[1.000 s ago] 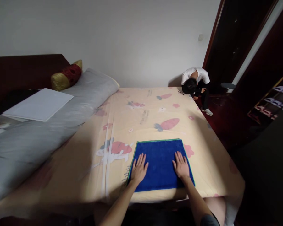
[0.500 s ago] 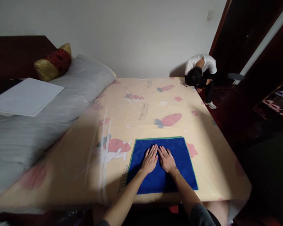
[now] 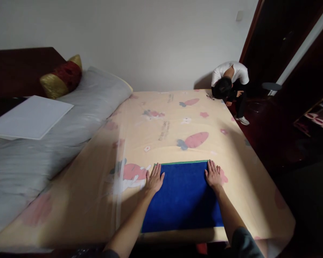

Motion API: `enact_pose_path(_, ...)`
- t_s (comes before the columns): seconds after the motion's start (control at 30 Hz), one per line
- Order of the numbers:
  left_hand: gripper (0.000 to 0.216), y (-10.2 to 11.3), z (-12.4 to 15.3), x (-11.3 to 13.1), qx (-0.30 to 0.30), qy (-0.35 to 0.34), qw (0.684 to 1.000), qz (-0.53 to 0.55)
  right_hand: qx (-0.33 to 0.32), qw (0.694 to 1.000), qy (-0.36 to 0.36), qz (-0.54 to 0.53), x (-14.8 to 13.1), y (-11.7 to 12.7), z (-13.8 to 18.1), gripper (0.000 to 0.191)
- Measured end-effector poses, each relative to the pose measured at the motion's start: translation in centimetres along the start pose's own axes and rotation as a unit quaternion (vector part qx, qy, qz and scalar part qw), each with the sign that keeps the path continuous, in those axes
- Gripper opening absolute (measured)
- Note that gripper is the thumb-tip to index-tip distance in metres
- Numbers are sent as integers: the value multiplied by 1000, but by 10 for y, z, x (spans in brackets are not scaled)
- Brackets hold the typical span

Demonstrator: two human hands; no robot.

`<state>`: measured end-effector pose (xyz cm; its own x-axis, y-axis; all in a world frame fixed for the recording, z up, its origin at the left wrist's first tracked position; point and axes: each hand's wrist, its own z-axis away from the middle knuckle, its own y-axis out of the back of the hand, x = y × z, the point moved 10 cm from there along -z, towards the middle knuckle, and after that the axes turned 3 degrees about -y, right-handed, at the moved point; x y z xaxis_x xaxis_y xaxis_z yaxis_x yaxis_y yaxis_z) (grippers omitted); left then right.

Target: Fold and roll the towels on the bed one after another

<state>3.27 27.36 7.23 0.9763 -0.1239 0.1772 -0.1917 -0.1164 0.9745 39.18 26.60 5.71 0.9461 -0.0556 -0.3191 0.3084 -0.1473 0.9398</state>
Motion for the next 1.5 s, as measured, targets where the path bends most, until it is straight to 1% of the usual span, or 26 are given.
enact_pose_path(0.07,60,2,4,21,16,-5,1000,5,13,1000,0,-1,-24,-2,11,66)
enact_pose_path(0.13,58,2,18,54,22,-33,999,9,13,1000,28,-4,-60,-9,33,61)
enact_pose_path(0.23,54,-4,58,110,18,-99,995,19,-8,994,103,-17,-113,-26,81,54)
enact_pose_path(0.3,55,-6,91,137,18,-144,989,20,-19,990,137,-24,-131,-32,115,53)
enact_pose_path(0.37,56,-6,121,147,19,-173,985,13,-19,989,148,-25,-129,-31,144,53)
enact_pose_path(0.4,57,-5,133,144,19,-179,984,7,-16,989,147,-23,-123,-28,155,54)
enact_pose_path(0.47,59,0,151,126,18,-176,984,-7,-4,990,140,-13,-101,-17,172,55)
enact_pose_path(0.6,63,17,170,65,33,-130,990,-40,26,995,93,12,-42,9,188,60)
enact_pose_path(0.67,63,27,180,39,41,-120,990,-55,29,996,87,19,-18,18,194,62)
enact_pose_path(0.7,63,31,185,30,43,-126,989,-62,23,995,94,21,-9,21,196,62)
enact_pose_path(0.83,59,48,203,7,42,-175,980,-81,-26,988,148,25,20,27,203,56)
enact_pose_path(0.93,56,60,209,-10,40,-187,977,-96,-51,984,168,23,42,35,206,51)
enact_pose_path(1.0,55,67,211,-20,51,-186,975,-106,-67,984,167,15,55,40,208,50)
enact_pose_path(1.07,54,71,215,-25,68,-194,972,-111,-81,984,160,8,62,44,211,51)
enact_pose_path(1.13,52,68,221,-23,77,-217,968,-101,-86,984,155,7,61,47,215,51)
enact_pose_path(1.23,45,58,231,-13,77,-259,961,-67,-95,980,173,0,47,47,220,47)
enact_pose_path(1.3,43,52,236,-8,75,-271,958,-51,-104,977,187,-9,37,46,222,45)
enact_pose_path(1.4,47,48,234,-4,53,-262,963,-35,-84,980,180,-17,36,48,218,41)
enact_pose_path(1.5,44,56,222,-5,20,-225,974,21,-54,985,164,-21,47,53,212,36)
